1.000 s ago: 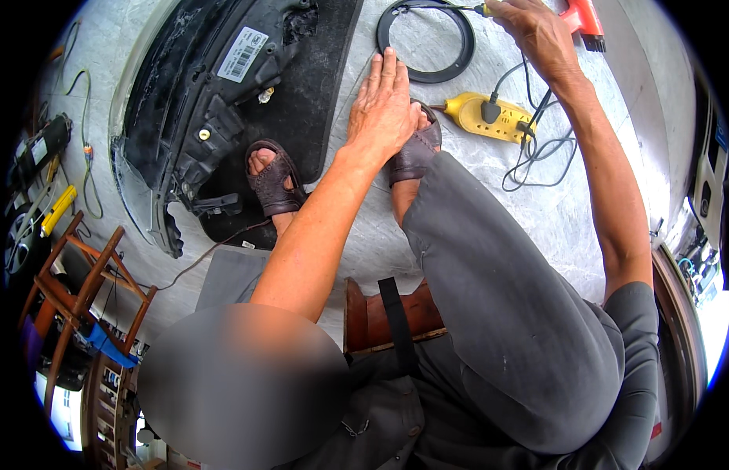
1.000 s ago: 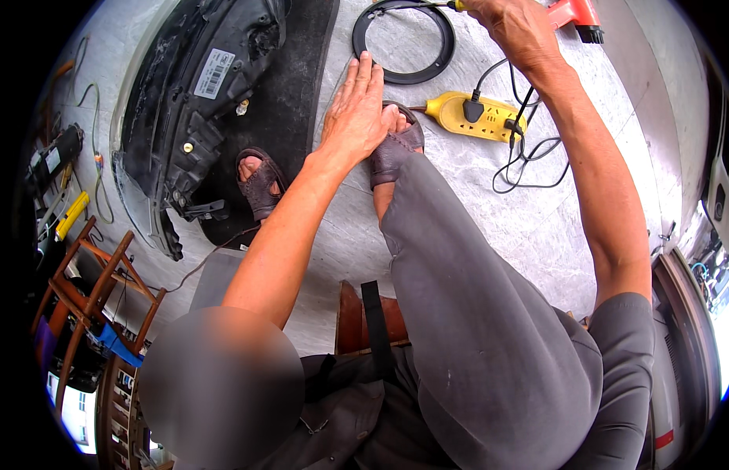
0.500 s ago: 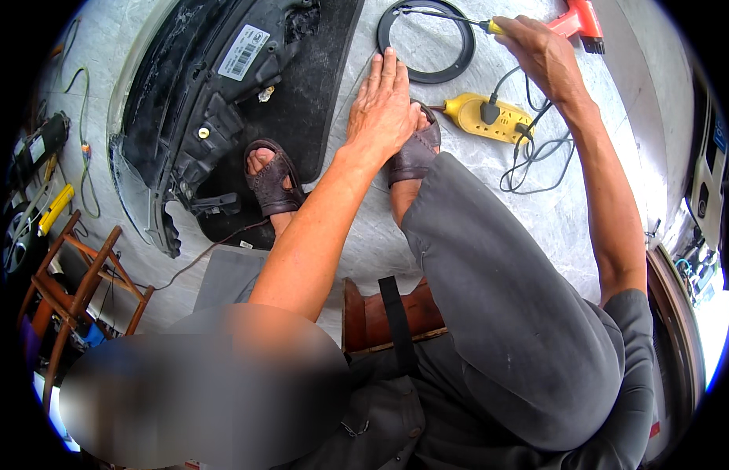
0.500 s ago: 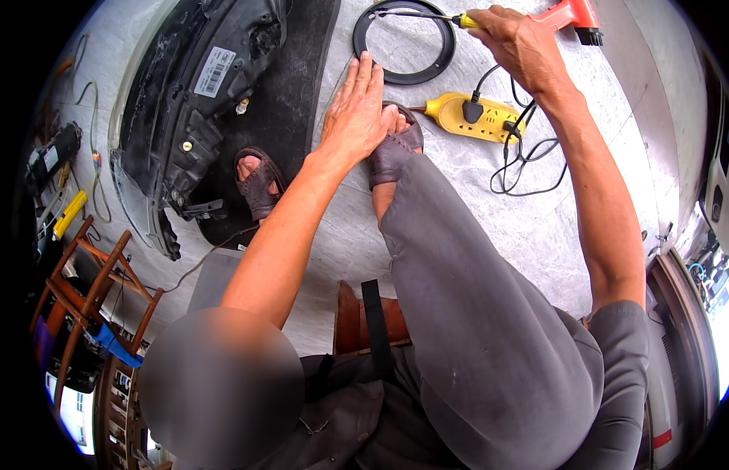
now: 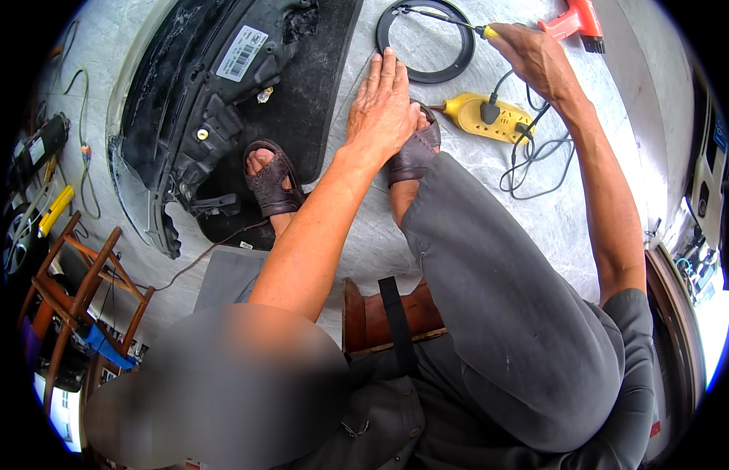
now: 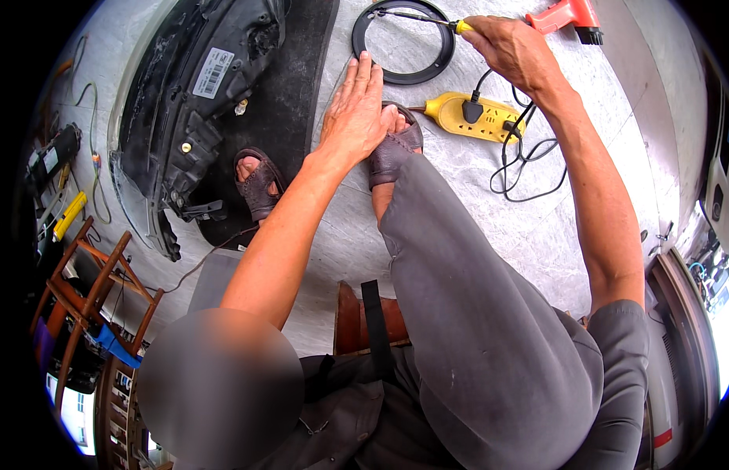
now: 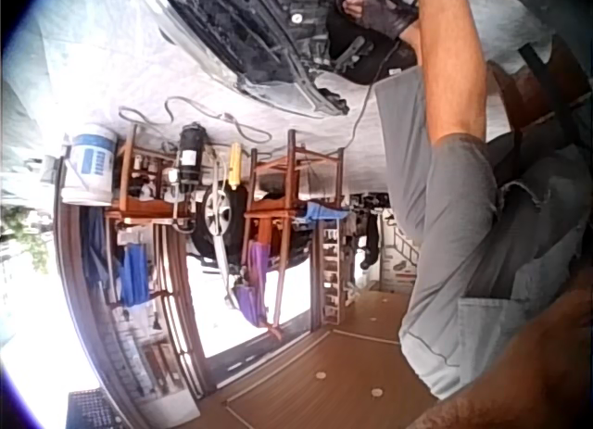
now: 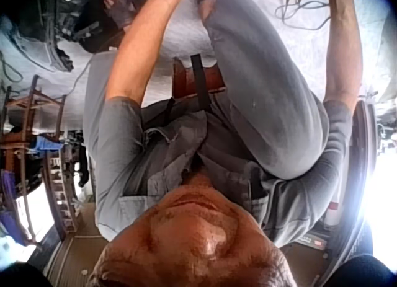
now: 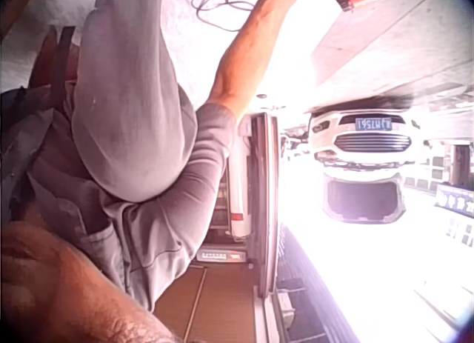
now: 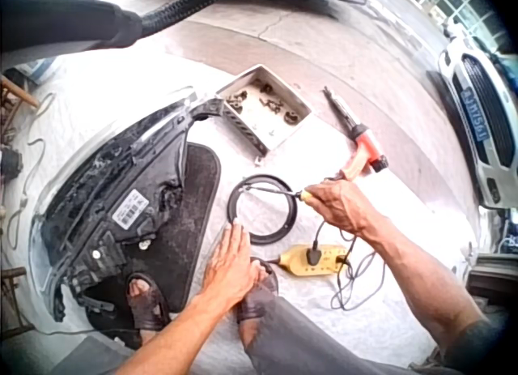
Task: The person uses a soldering iron to apply heat to a black plastic car part and a rubber seal on the floor. The person holds the part steady with one hand while applying the tool with the other.
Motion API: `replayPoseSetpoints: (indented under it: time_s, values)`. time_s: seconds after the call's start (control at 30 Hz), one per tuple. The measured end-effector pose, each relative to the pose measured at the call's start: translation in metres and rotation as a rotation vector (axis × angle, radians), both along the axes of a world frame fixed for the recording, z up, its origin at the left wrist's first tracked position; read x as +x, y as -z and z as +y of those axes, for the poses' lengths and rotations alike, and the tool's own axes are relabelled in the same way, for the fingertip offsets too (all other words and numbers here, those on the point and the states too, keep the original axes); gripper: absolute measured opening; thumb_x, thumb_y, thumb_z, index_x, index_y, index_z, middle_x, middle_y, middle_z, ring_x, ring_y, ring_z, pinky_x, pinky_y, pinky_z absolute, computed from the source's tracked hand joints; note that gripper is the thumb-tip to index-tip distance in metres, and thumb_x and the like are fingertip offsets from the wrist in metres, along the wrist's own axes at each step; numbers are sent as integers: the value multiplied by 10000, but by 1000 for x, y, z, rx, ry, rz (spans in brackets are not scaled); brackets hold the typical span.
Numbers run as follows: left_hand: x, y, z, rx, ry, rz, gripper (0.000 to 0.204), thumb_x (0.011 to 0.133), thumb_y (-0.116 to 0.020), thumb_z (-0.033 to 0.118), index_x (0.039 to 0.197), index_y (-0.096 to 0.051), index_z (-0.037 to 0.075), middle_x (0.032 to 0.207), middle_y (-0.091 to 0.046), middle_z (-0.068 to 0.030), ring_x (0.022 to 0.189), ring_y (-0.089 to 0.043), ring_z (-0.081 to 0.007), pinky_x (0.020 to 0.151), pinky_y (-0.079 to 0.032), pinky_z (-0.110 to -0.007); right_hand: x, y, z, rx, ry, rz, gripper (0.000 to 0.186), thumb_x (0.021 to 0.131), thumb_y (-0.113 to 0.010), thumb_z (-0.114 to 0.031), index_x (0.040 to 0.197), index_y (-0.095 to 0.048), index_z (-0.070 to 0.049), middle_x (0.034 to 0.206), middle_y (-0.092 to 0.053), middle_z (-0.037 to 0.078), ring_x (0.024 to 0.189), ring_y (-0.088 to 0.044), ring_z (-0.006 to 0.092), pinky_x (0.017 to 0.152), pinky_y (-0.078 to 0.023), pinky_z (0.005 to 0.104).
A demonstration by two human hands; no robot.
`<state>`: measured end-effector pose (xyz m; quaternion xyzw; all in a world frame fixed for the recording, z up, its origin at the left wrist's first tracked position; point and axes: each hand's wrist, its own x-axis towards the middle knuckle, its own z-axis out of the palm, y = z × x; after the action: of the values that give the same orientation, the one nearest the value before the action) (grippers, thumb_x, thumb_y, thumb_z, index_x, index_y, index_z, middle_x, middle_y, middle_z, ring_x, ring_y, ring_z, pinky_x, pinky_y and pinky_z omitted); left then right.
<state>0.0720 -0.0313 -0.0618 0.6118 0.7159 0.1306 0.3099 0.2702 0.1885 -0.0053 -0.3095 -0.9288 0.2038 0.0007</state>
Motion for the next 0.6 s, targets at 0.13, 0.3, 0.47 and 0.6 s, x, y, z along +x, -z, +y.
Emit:
replayPoseSetpoints:
  time_s: [0.13, 0.3, 0.47, 0.6]
  values:
    - [0, 0, 0, -4, 2, -1, 712, 970, -566, 322, 1534, -339, -46, 1662, -187, -249, 1549, -181, -390, 1246, -225, -455, 0, 3, -1, -10, 22, -29, 292, 1022, -601, -297, 1137, -708, -51, 923, -730, 163, 771, -708, 335, 682, -558, 427]
    - [0, -1, 1, -18, 2, 1, 716, 971, -558, 329, 1540, -333, -44, 1667, -180, -241, 1553, -172, -383, 1249, -218, -448, 3, 6, -1, -13, 39, -40, 308, 1022, -601, -296, 1161, -719, -47, 937, -733, 185, 794, -720, 332, 707, -568, 414]
    - [0, -1, 1, -22, 6, 7, 716, 970, -561, 329, 1538, -336, -43, 1667, -183, -241, 1553, -174, -383, 1249, -218, -448, -1, -3, -5, -90, 60, -54, 299, 1020, -606, -291, 1143, -715, -42, 891, -724, 185, 751, -707, 333, 684, -556, 411]
    - [0, -1, 0, -20, 6, 9, 715, 972, -559, 331, 1540, -336, -42, 1665, -186, -243, 1552, -177, -384, 1249, -218, -448, -5, -5, -3, -78, 53, -45, 291, 1020, -603, -290, 1108, -712, -36, 868, -713, 188, 737, -696, 339, 672, -546, 413]
